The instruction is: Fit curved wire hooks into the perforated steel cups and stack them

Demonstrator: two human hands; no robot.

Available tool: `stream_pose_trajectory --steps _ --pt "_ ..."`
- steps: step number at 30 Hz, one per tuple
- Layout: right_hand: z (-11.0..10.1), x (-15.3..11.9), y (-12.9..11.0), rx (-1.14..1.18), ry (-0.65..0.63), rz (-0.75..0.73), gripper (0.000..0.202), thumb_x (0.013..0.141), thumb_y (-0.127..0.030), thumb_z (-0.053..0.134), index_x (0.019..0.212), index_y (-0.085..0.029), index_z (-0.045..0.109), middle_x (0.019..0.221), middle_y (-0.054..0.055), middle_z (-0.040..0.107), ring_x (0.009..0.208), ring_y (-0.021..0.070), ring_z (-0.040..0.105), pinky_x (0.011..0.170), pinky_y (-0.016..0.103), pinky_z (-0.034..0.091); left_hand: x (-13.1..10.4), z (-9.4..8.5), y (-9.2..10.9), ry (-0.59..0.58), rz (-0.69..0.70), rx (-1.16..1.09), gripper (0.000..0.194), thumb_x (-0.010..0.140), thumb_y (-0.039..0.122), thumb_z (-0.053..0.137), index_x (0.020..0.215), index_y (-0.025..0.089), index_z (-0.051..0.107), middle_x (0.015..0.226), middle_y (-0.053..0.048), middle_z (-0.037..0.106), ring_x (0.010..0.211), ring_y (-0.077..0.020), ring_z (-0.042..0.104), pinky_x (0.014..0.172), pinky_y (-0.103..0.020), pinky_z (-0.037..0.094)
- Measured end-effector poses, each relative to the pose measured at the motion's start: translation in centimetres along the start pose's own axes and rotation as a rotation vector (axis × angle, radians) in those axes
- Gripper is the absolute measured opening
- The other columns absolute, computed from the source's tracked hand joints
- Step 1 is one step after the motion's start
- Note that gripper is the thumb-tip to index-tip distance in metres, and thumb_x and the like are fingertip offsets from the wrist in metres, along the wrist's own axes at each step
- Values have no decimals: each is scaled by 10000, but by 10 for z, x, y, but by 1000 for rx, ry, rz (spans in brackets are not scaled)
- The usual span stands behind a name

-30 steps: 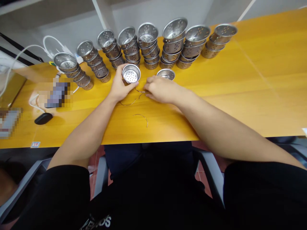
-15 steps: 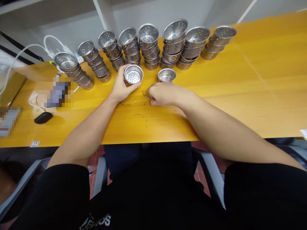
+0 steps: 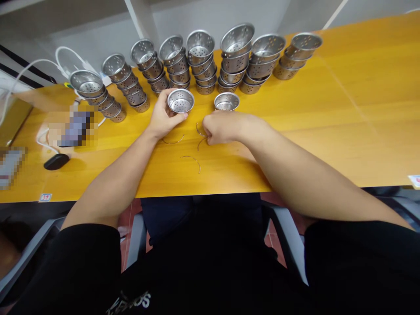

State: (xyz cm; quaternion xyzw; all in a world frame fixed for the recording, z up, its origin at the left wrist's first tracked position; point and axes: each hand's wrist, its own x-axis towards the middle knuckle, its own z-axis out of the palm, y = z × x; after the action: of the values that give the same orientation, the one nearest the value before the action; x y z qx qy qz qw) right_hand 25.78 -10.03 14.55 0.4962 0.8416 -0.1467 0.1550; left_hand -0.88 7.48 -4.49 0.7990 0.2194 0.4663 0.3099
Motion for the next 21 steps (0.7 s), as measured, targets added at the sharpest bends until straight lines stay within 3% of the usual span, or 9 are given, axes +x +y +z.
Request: stream_pose_trajectory --steps 5,10,14,17,21 --pt "4 -1 -9 -89 61 -20 76 1056 -173 932 1131 -180 938 1155 190 919 1046 421 856 831 454 494 0 -1 5 -29 -5 -9 1177 917 1067 938 1746 348 512 1732 -140 724 1620 -365 813 1424 -595 674" --pt "14 5 2 -83 118 -60 120 1112 -246 868 1193 -198 941 1184 159 924 1040 370 842 838 433 475 0 -2 6 -12 0 12 1197 904 1070 949 1747 339 517 1715 -147 745 1588 -360 838 1383 -571 705" --pt "21 11 18 3 193 -135 41 1072 -197 846 1066 -229 872 1034 102 869 932 316 777 831 418 438 0 -4 4 -7 12 26 1197 901 1077 947 1741 338 521 1723 -149 747 1605 -368 830 1406 -590 685" --pt "27 16 34 104 283 -242 118 1013 -139 842 1000 -244 791 946 65 814 871 284 726 845 407 443 1 -4 2 -11 5 28 1201 887 1074 961 1734 341 529 1716 -146 752 1600 -372 824 1435 -608 657" --pt "36 18 49 338 393 -360 252 938 -135 834 1157 -255 802 937 23 829 839 263 733 840 390 490 0 -4 0 -10 -11 24 1191 895 1067 960 1737 347 523 1698 -137 750 1620 -380 802 1482 -642 604"
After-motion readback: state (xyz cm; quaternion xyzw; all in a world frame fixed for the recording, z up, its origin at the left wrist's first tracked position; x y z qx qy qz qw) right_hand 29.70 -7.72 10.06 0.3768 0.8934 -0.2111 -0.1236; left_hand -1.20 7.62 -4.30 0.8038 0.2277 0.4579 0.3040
